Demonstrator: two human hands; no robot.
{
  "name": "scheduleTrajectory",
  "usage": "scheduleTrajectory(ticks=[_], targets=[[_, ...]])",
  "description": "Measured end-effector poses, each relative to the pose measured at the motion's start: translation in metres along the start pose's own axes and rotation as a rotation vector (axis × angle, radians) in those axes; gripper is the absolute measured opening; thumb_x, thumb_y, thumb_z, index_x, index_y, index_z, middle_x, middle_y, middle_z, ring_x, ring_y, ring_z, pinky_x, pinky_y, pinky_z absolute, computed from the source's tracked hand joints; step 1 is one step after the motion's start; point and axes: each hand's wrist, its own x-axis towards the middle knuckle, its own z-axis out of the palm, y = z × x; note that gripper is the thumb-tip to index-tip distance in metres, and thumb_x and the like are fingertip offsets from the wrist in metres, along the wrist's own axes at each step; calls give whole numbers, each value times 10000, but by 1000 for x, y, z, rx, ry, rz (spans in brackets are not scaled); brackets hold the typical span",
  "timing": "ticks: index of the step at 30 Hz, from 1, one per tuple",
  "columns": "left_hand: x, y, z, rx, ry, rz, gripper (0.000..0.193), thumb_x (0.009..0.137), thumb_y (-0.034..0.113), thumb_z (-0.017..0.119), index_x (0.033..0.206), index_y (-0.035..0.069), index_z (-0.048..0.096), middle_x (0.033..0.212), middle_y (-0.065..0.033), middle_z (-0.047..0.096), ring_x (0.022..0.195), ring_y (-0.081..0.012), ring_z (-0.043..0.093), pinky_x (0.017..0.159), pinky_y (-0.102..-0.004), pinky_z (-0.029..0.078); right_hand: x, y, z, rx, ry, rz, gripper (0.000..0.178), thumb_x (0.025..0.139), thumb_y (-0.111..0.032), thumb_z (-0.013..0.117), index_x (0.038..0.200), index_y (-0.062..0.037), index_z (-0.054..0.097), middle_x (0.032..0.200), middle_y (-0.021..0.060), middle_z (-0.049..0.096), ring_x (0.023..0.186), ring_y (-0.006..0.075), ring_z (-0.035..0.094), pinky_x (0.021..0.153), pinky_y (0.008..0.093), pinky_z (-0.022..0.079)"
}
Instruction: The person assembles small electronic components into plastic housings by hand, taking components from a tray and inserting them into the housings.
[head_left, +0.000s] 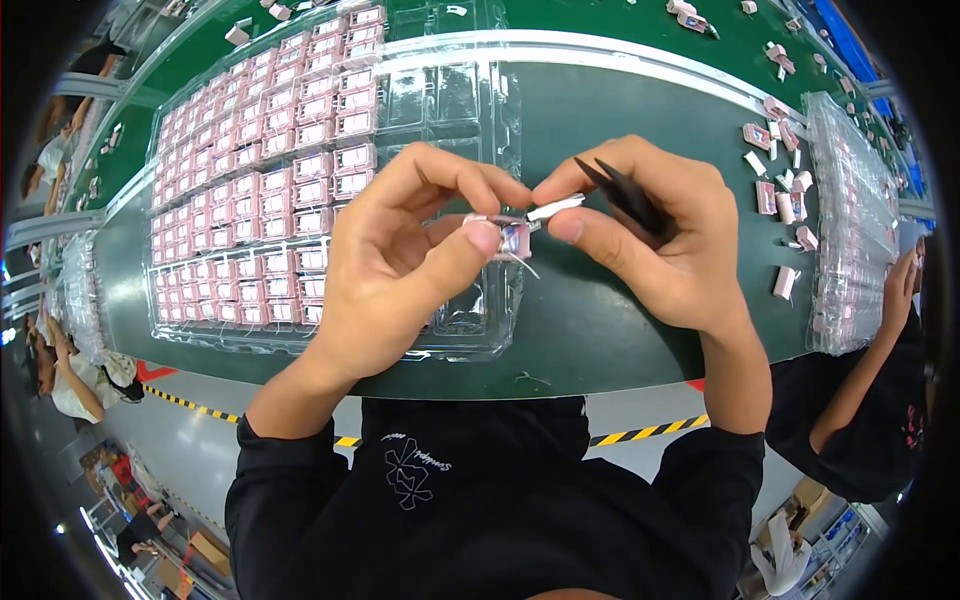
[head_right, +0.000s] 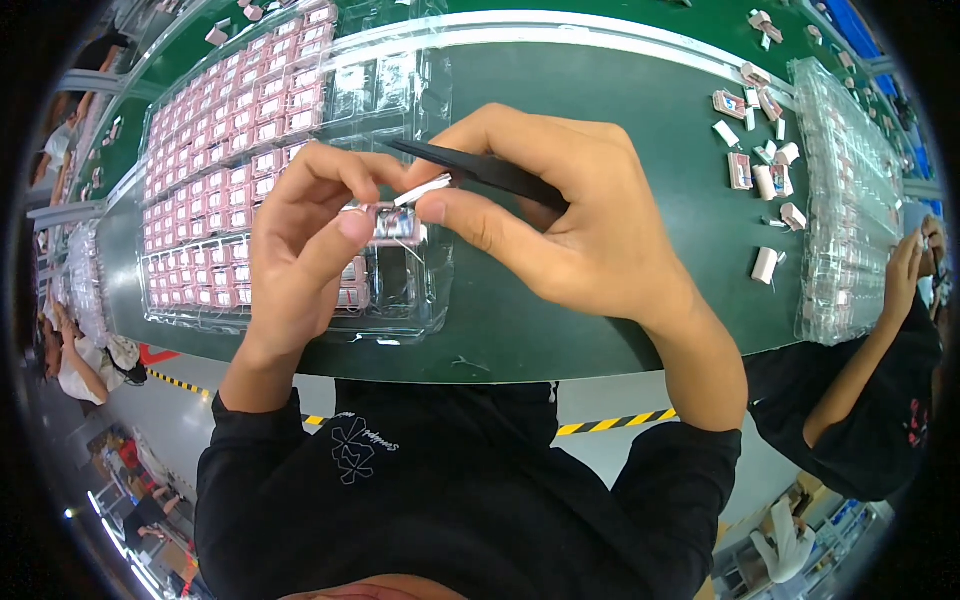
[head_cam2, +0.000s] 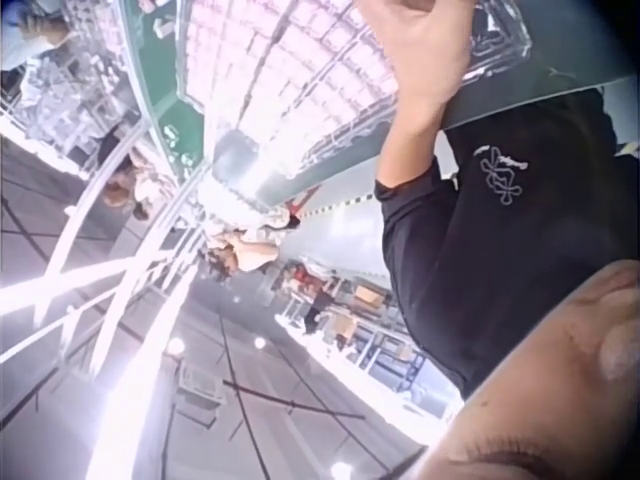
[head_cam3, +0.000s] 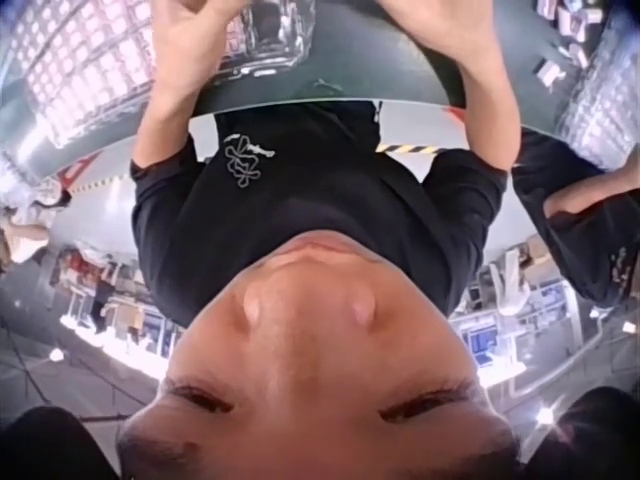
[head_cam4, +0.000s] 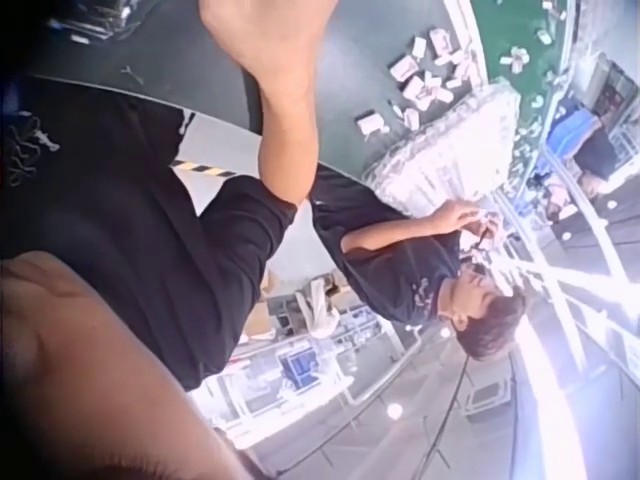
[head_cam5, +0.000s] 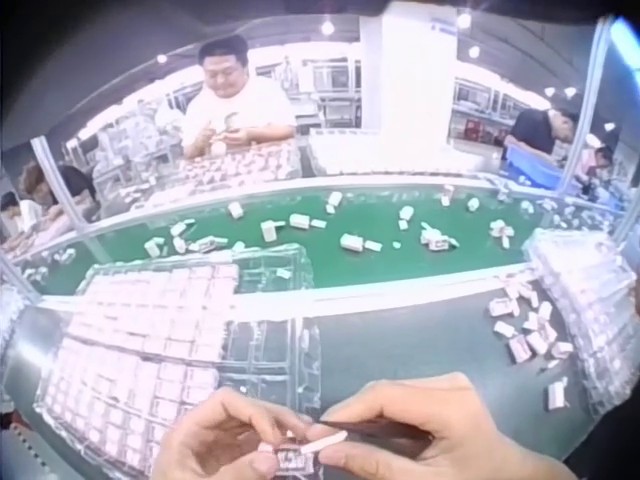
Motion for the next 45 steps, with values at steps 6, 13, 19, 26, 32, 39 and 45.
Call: scheduleTrajectory(ticks=[6, 13, 19, 26, 32, 39, 45], targets=[[-3, -1, 1, 196, 6, 129, 98, 898, 19, 674, 973, -21, 627, 998, -109, 659, 1054, -200, 618, 1022, -405, 471, -2, 2, 5, 48, -20, -11, 163, 829, -48, 765, 972, 16, 720, 720, 9, 665, 519, 2, 428, 480, 198, 276], [4, 1, 0, 444, 26, 265, 79, 823, -13, 695, 892, -5, 657, 841, -52, 671, 868, -151, 642, 1066, -445, 426, 1, 1, 3, 55, -41, -47, 139, 827, -46, 771, 940, 28, 736, 710, 22, 676, 505, 13, 460, 464, 192, 282], [3, 1, 0, 593, 12, 259, 100, 768, -20, 704, 852, 15, 664, 783, -36, 662, 821, -138, 638, 1066, -443, 419, -3, 10, 3, 57, -98, -58, 107, 822, 11, 756, 921, 47, 738, 756, 74, 717, 554, 43, 576, 477, 184, 375], [-2, -1, 5, 561, 101, 209, 108, 750, -49, 657, 844, -7, 624, 890, -76, 658, 921, -165, 632, 939, -324, 472, -2, 10, 4, 62, -141, -139, 168, 769, 32, 798, 928, 44, 748, 762, 102, 735, 658, 112, 700, 532, 195, 483], [-5, 1, 10, 197, 125, 45, 212, 859, -48, 641, 1067, -50, 595, 1070, -129, 651, 957, -149, 632, 837, -278, 507, -3, 4, 4, 17, -32, -57, 179, 766, -20, 824, 931, 15, 764, 715, 57, 724, 472, -3, 419, 445, 183, 254], [4, 2, 8, -263, 16, -190, 458, 990, 138, 493, 1392, -76, 444, 1222, -180, 615, 1079, -228, 642, 923, -338, 538, -3, 4, 11, 126, 151, 31, 150, 835, -25, 768, 983, -1, 758, 670, -56, 637, 517, -29, 351, 476, 183, 220], [4, 3, 4, -219, 23, -145, 530, 950, 120, 611, 1415, -68, 438, 1272, -181, 600, 1166, -222, 606, 1024, -347, 490, 0, 1, 8, 140, 144, 20, 164, 852, -14, 749, 1011, 25, 736, 799, -1, 709, 574, -27, 457, 511, 156, 287]])
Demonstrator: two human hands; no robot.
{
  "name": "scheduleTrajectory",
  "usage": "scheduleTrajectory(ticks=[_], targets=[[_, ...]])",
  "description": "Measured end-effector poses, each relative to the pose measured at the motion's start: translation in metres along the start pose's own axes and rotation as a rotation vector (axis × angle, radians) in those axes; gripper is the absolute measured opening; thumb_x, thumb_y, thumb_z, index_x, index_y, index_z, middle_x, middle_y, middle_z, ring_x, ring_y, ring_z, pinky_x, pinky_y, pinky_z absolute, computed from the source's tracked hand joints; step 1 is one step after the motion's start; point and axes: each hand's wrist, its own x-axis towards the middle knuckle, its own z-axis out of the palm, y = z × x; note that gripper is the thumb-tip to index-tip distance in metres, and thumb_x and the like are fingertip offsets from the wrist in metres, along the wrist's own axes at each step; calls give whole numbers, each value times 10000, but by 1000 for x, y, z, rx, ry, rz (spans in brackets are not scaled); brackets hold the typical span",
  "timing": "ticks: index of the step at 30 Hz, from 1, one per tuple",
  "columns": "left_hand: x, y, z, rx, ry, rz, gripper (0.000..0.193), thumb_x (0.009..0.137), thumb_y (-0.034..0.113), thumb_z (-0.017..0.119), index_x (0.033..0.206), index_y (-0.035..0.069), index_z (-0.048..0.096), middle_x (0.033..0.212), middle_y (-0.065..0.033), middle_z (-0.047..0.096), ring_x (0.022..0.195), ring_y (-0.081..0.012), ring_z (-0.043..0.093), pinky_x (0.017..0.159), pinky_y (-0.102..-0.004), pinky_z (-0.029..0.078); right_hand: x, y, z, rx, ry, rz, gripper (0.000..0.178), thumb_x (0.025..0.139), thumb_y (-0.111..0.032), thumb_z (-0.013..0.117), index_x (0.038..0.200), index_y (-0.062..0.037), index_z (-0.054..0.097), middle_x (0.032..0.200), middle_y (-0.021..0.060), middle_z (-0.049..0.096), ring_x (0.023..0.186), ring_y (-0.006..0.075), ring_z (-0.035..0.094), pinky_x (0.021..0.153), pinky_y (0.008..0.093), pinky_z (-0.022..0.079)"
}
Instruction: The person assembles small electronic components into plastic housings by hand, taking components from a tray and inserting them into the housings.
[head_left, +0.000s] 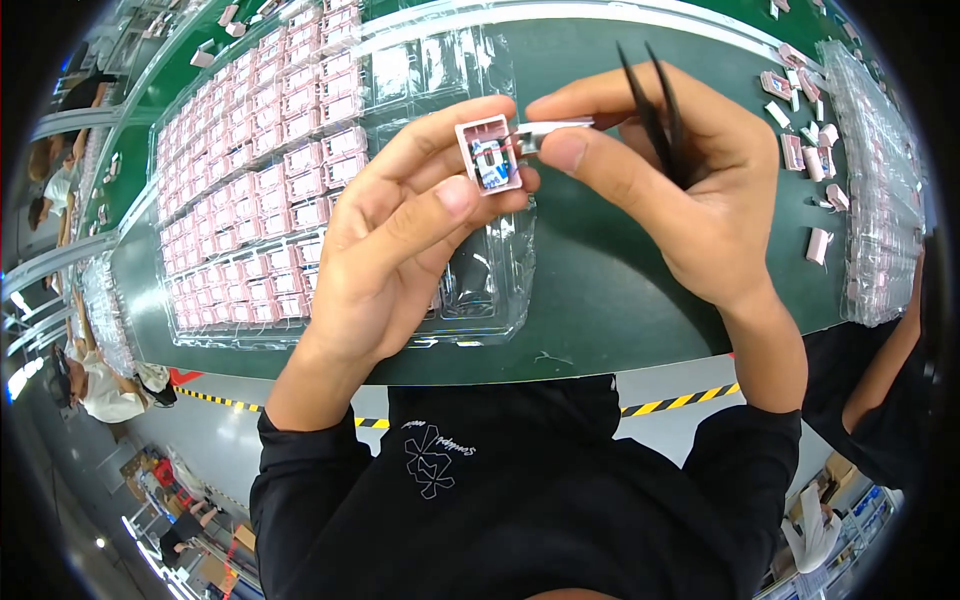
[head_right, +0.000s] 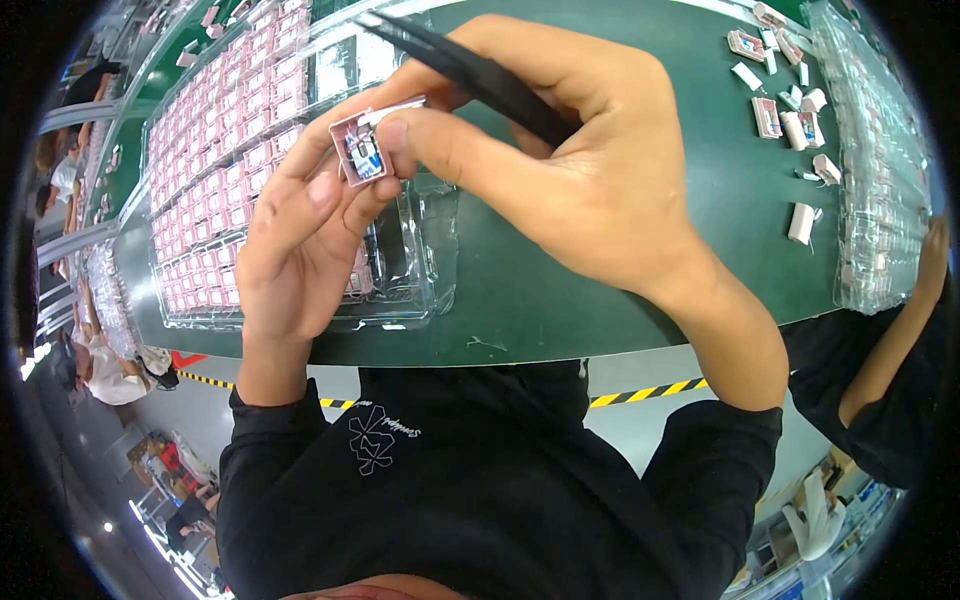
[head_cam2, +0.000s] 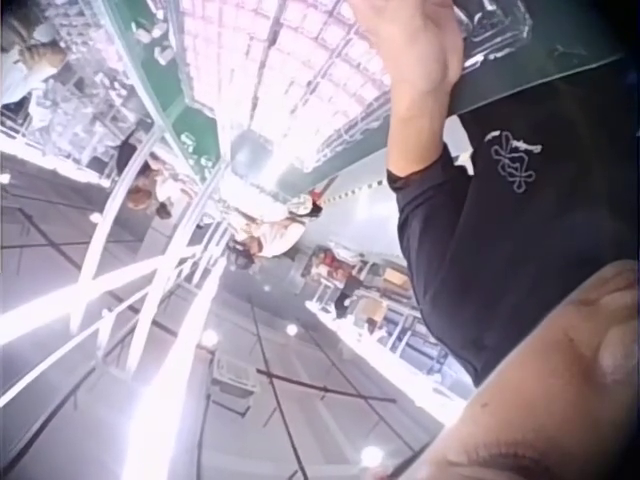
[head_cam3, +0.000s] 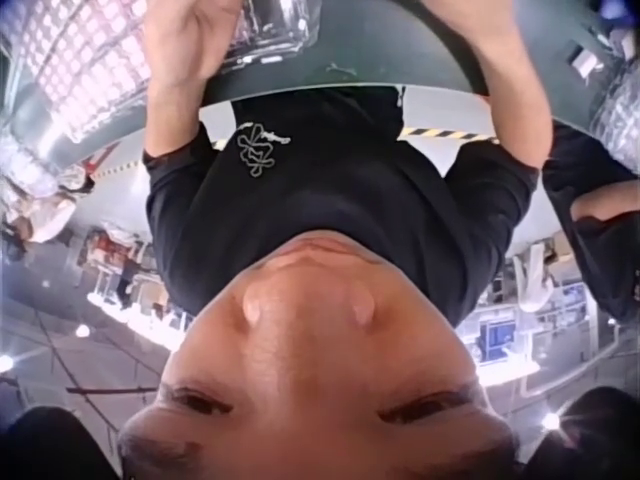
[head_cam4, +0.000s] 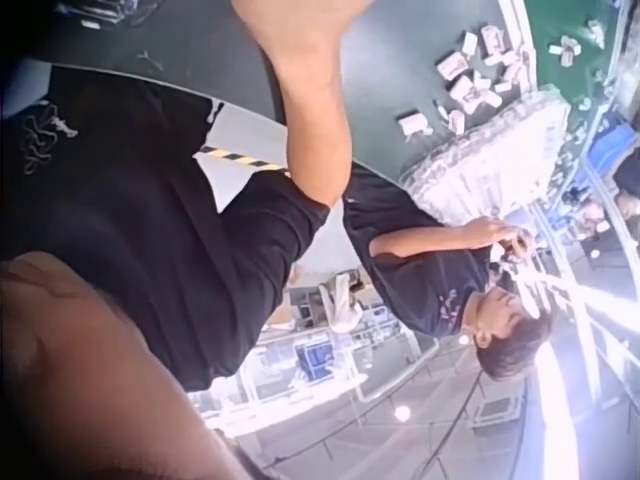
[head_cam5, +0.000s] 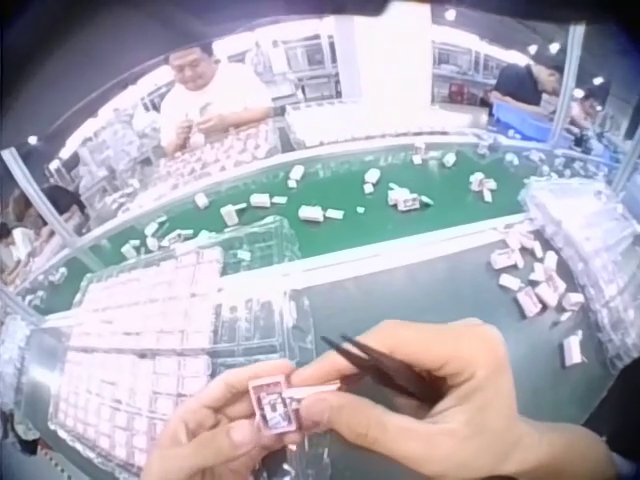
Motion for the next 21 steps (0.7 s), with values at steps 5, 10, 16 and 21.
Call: scheduleTrajectory(ticks=[5, 10, 16, 21], targets=[[0, 0, 8, 154, 23, 63, 649, 916, 188, 654, 1427, -111, 388, 1321, -207, 559, 1151, -225, 608, 1021, -308, 499, -3, 1, -1, -39, 60, 52, 197, 886, -16, 728, 1070, 46, 693, 888, 62, 717, 786, 61, 649, 636, 163, 426], [-1, 1, 3, 244, 11, 11, 614, 914, 134, 699, 1421, -79, 426, 1259, -168, 616, 1130, -202, 622, 980, -307, 511, -1, -2, 1, -73, 98, 9, 154, 880, -6, 723, 1023, 41, 692, 869, 64, 715, 731, 54, 634, 604, 164, 415], [-2, -3, 6, 177, 33, 133, 539, 892, -39, 686, 1388, -54, 478, 1253, -191, 622, 1121, -174, 614, 981, -301, 510, 0, -13, -25, -10, -305, -12, 144, 833, -25, 685, 961, 38, 672, 742, 48, 681, 590, 24, 522, 517, 189, 331], [-3, -2, 3, 326, 64, 115, 628, 896, 114, 732, 1417, -77, 437, 1287, -162, 612, 1155, -185, 608, 996, -300, 490, 0, -3, -13, -176, -177, -54, 131, 884, -77, 663, 978, 9, 635, 657, 40, 602, 504, 69, 412, 470, 246, 272]])
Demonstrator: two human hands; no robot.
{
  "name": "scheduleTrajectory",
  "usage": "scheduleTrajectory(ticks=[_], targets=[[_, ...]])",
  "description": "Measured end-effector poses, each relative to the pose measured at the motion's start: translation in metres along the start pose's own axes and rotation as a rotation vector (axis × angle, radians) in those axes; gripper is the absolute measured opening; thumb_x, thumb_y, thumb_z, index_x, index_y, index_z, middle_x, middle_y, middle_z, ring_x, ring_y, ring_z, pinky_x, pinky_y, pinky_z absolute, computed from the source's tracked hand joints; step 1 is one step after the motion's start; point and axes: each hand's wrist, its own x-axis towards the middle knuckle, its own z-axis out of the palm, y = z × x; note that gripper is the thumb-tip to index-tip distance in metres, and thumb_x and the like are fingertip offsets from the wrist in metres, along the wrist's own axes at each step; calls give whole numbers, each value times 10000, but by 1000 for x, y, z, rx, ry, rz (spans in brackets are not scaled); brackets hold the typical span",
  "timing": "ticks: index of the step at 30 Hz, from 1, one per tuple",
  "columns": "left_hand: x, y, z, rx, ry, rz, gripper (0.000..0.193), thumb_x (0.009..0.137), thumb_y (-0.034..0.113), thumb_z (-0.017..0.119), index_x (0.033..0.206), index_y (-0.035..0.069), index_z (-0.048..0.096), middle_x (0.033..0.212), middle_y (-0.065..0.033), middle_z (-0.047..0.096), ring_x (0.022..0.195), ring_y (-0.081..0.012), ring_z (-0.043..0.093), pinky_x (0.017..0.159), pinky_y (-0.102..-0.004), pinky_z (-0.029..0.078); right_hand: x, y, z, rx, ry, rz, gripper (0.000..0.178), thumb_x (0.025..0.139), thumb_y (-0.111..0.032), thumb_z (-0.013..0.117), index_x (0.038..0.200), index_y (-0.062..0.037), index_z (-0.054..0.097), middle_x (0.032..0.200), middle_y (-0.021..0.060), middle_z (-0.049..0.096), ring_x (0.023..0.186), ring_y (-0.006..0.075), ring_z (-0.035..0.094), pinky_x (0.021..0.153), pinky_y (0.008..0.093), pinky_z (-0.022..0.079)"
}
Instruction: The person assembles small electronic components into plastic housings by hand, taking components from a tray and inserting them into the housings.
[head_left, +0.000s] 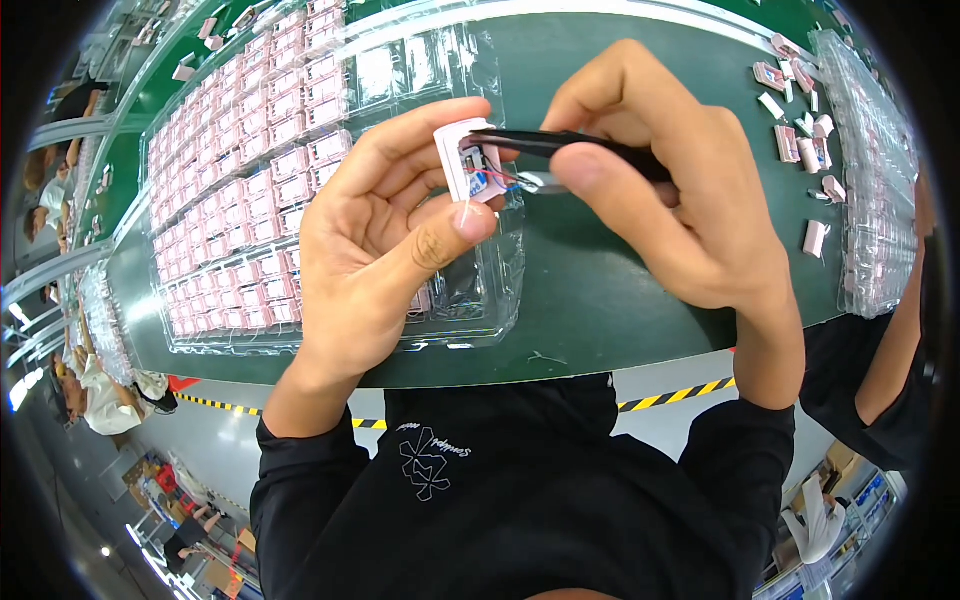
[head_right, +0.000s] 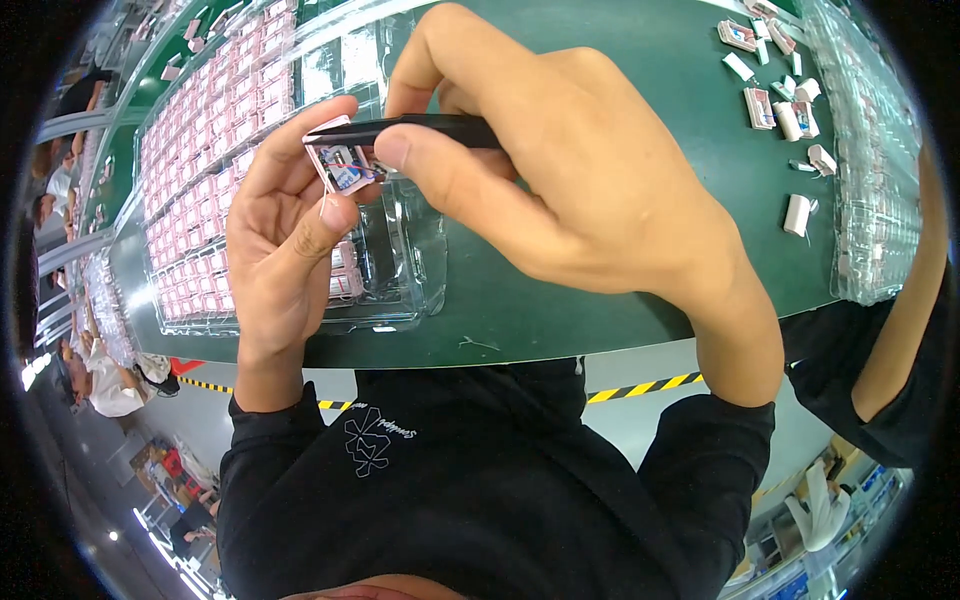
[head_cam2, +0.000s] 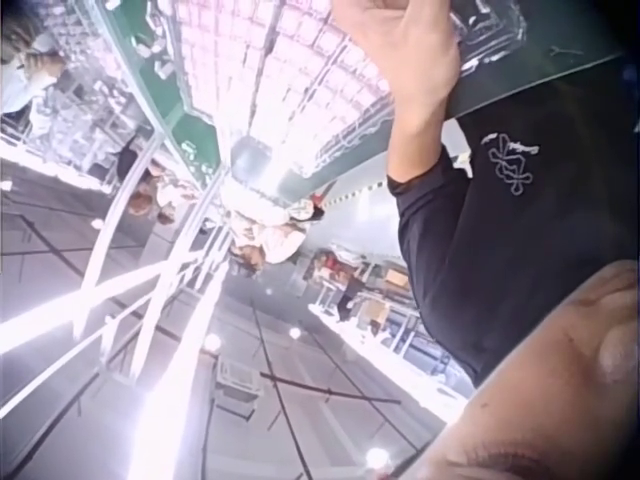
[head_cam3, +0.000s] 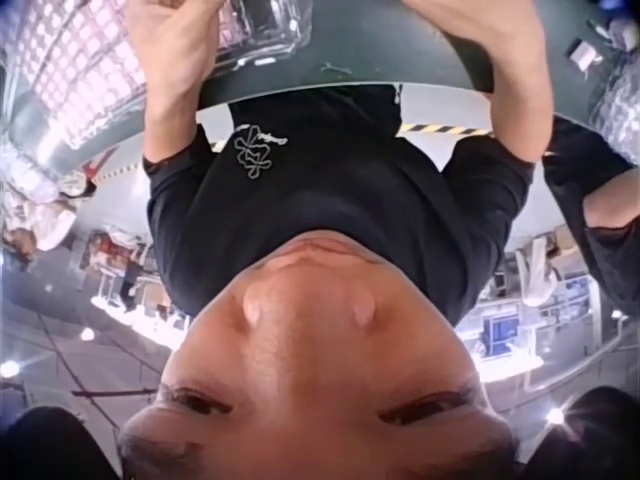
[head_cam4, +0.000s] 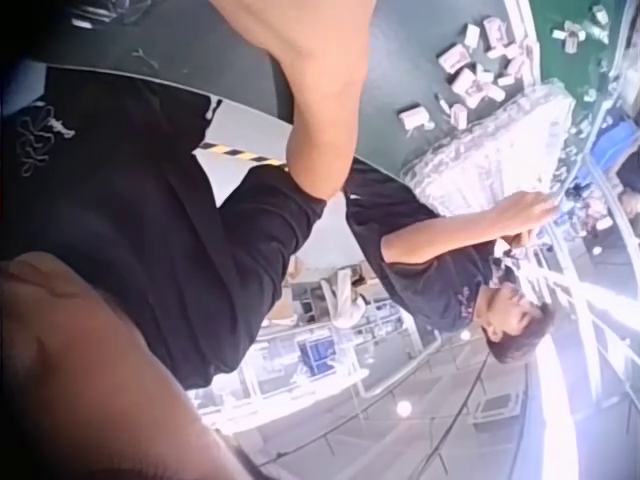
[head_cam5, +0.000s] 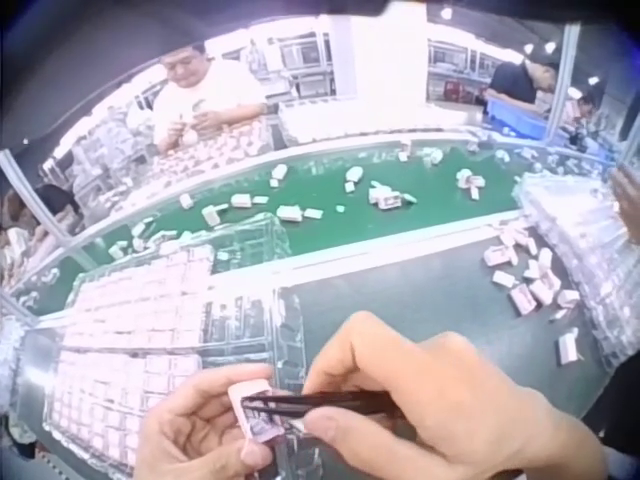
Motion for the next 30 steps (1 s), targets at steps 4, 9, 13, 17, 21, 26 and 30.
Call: scheduleTrajectory(ticks=[4, 9, 13, 17, 21, 26, 30], targets=[[2, -3, -2, -55, 5, 47, 540, 884, -28, 705, 1377, -58, 486, 1242, -176, 621, 1123, -182, 611, 985, -319, 518, -1, 7, 0, -250, 7, -79, 126, 905, -103, 689, 944, 6, 640, 658, 62, 590, 509, 136, 498, 482, 256, 353], [2, -2, 1, -2, 28, 44, 541, 879, -25, 716, 1370, -62, 494, 1238, -173, 623, 1135, -186, 605, 990, -319, 514, -1, 11, 2, -298, 38, -164, 155, 845, -83, 761, 891, 13, 647, 675, 73, 611, 546, 185, 580, 520, 267, 443], [1, -4, 2, 51, 43, 70, 535, 877, -26, 720, 1366, -65, 506, 1241, -173, 624, 1143, -184, 600, 989, -312, 510, -3, 10, 2, -359, 53, -167, 163, 818, -70, 783, 874, 10, 652, 672, 78, 618, 553, 191, 599, 521, 273, 462], [2, -5, 0, 62, 33, 71, 527, 882, -32, 710, 1368, -67, 507, 1240, -171, 624, 1145, -183, 598, 985, -310, 512, -4, 10, 1, -382, 33, -155, 154, 814, -66, 783, 863, 3, 655, 666, 76, 619, 550, 192, 603, 513, 275, 458], [1, -3, 0, 45, 1, 6, 514, 897, -14, 699, 1370, -67, 506, 1236, -180, 629, 1132, -188, 608, 977, -311, 516, -4, 11, 0, -399, 45, -214, 139, 806, -63, 783, 825, -10, 656, 633, 67, 602, 508, 186, 571, 480, 277, 424], [3, -2, -1, 9, -2, -46, 499, 919, 44, 695, 1368, -66, 507, 1231, -184, 636, 1118, -191, 618, 970, -314, 518, -3, 5, -7, -304, -65, -179, 130, 823, -56, 763, 789, -10, 646, 567, 49, 553, 455, 140, 504, 453, 261, 365], [2, -2, -3, -40, -46, -48, 481, 939, 71, 676, 1368, -65, 508, 1225, -179, 640, 1122, -191, 618, 976, -318, 515, 1, -3, -11, -104, -91, 21, 154, 883, -59, 707, 771, 9, 626, 550, 5, 520, 483, 52, 432, 462, 234, 292]])
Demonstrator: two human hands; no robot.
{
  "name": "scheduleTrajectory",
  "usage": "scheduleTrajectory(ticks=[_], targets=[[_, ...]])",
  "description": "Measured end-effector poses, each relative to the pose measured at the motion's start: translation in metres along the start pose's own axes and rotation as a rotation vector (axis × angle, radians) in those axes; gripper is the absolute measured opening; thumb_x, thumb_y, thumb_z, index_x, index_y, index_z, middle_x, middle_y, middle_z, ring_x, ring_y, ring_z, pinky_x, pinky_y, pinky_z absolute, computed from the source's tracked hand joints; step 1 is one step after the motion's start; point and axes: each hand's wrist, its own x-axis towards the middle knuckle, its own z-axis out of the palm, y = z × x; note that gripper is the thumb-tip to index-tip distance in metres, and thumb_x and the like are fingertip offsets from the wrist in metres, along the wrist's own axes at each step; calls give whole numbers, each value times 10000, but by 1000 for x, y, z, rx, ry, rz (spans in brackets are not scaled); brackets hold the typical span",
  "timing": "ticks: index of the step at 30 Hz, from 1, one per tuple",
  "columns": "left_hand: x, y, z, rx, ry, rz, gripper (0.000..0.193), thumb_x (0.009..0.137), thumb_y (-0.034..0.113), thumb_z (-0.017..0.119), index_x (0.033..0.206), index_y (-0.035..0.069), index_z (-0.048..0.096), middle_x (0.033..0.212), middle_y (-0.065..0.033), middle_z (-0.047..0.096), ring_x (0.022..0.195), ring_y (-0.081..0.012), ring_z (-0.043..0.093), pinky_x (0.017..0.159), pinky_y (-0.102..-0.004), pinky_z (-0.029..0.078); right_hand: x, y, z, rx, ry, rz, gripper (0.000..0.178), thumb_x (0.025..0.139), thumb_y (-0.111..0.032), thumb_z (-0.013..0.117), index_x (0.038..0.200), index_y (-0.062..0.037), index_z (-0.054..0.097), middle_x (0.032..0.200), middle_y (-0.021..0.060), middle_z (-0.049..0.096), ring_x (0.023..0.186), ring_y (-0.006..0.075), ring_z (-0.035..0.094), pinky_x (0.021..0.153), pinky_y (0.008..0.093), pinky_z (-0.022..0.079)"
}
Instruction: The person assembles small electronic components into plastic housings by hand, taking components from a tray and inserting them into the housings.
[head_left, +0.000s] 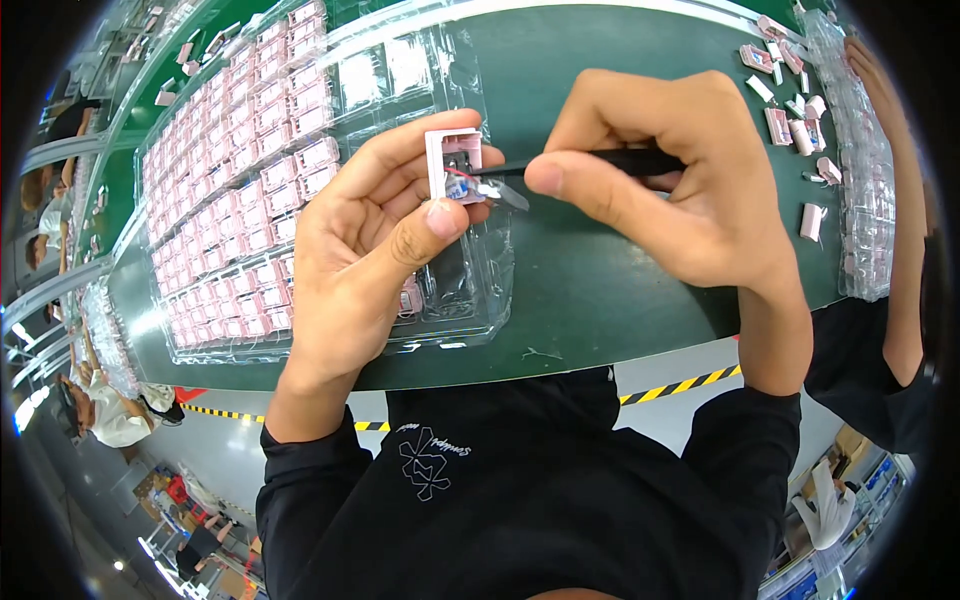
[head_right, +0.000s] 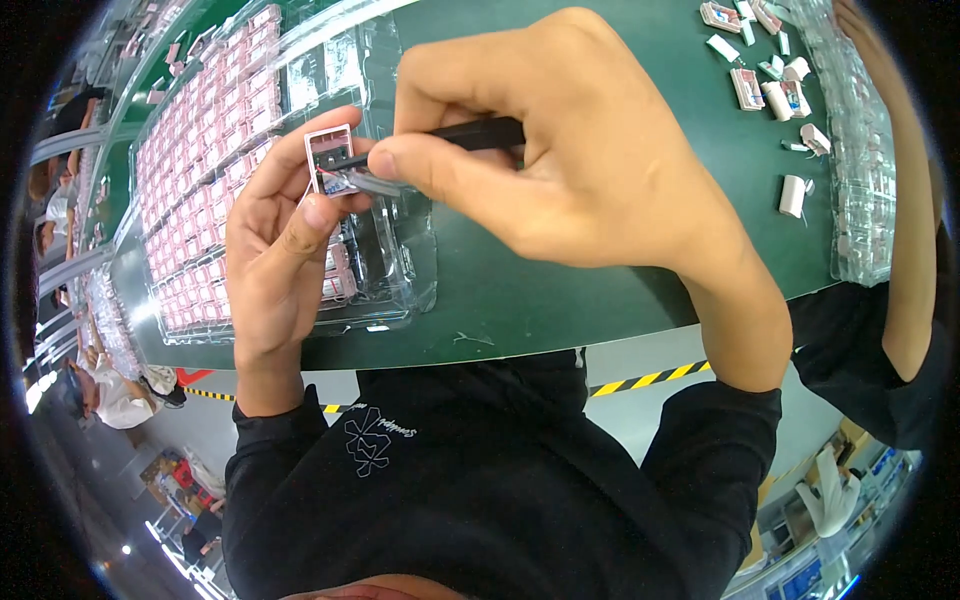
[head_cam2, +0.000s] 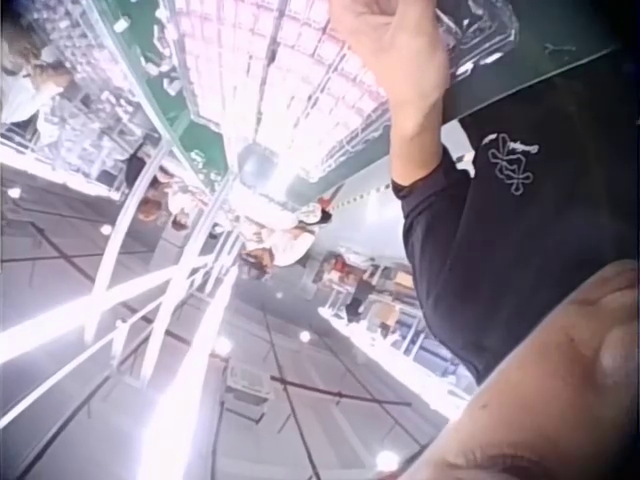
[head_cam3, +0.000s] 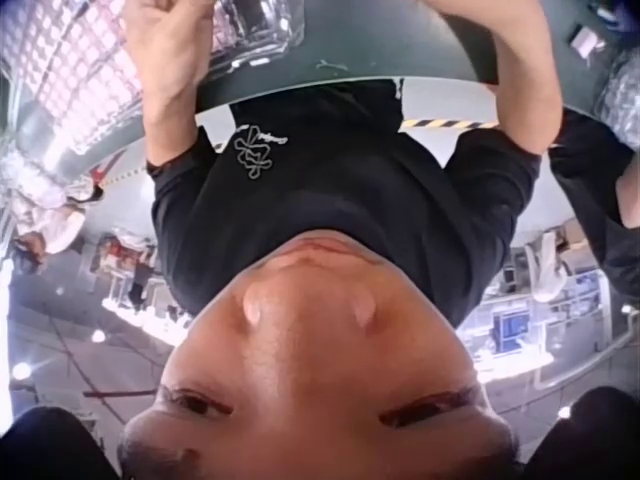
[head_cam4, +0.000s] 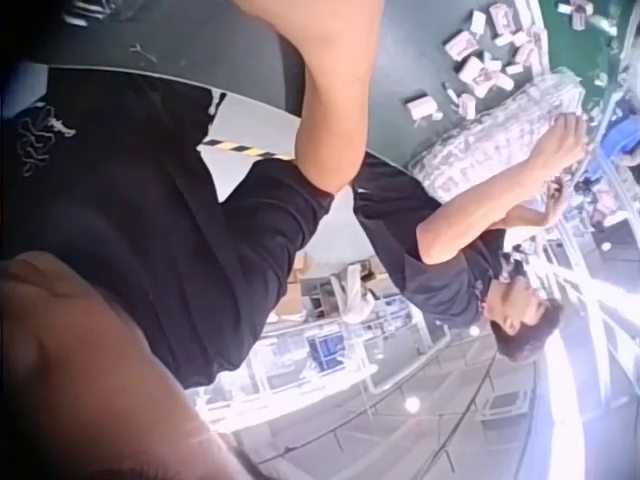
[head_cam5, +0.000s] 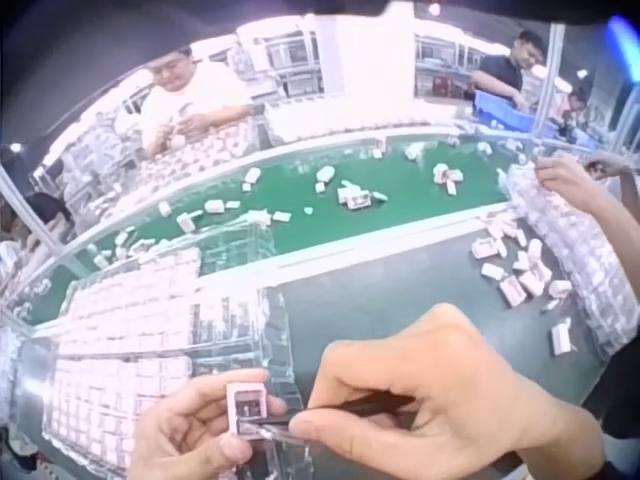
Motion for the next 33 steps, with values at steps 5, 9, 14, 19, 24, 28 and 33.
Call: scheduleTrajectory(ticks=[5, 9, 14, 19, 24, 28, 33], targets=[[0, 4, 2, -17, -10, -22, 469, 947, 51, 655, 1375, -63, 501, 1226, -177, 639, 1128, -187, 617, 982, -318, 514, -1, 3, -2, 260, 158, 145, 115, 909, -60, 671, 825, 7, 630, 628, -39, 537, 553, 4, 413, 494, 206, 268], [-2, 3, 2, -31, -12, -55, 474, 937, 19, 656, 1376, -66, 498, 1229, -179, 638, 1139, -184, 614, 988, -319, 514, 1, 4, -5, 37, 132, 45, 109, 856, -83, 719, 835, 2, 653, 610, -49, 543, 531, 2, 433, 478, 193, 268], [-1, 1, 3, -25, 17, -14, 484, 926, 11, 672, 1373, -63, 504, 1227, -171, 641, 1137, -175, 614, 983, -296, 504, 2, 13, -1, -141, 57, -119, 96, 783, -60, 742, 806, -10, 664, 583, -13, 550, 498, 40, 483, 452, 202, 313], [-1, 4, 2, 52, 18, -46, 590, 906, 164, 732, 1383, -81, 485, 1271, -173, 617, 1158, -189, 607, 934, -290, 512, 3, 14, 1, -142, 62, -180, 99, 757, -52, 749, 786, -14, 662, 580, 9, 554, 482, 78, 494, 452, 215, 342], [0, 1, 4, -4, 12, -20, 493, 917, 15, 688, 1370, -61, 509, 1228, -163, 640, 1122, -166, 618, 973, -287, 503, 1, 15, 6, -195, 124, -220, 109, 768, -48, 750, 771, -12, 647, 573, 15, 543, 469, 88, 488, 448, 233, 344], [-1, 1, 3, -35, 16, -47, 484, 921, 31, 691, 1360, -59, 507, 1222, -165, 634, 1123, -173, 615, 981, -301, 508, -1, 14, 7, -182, 118, -167, 117, 802, -45, 735, 757, -15, 632, 561, 19, 524, 459, 82, 466, 439, 247, 317], [-1, 0, 1, -74, 39, -34, 476, 944, 81, 678, 1362, -55, 495, 1225, -177, 628, 1113, -181, 616, 975, -314, 513, 1, 11, 8, 195, 54, 20, 149, 874, -59, 697, 762, 1, 619, 571, -20, 534, 496, 29, 426, 468, 238, 283]])
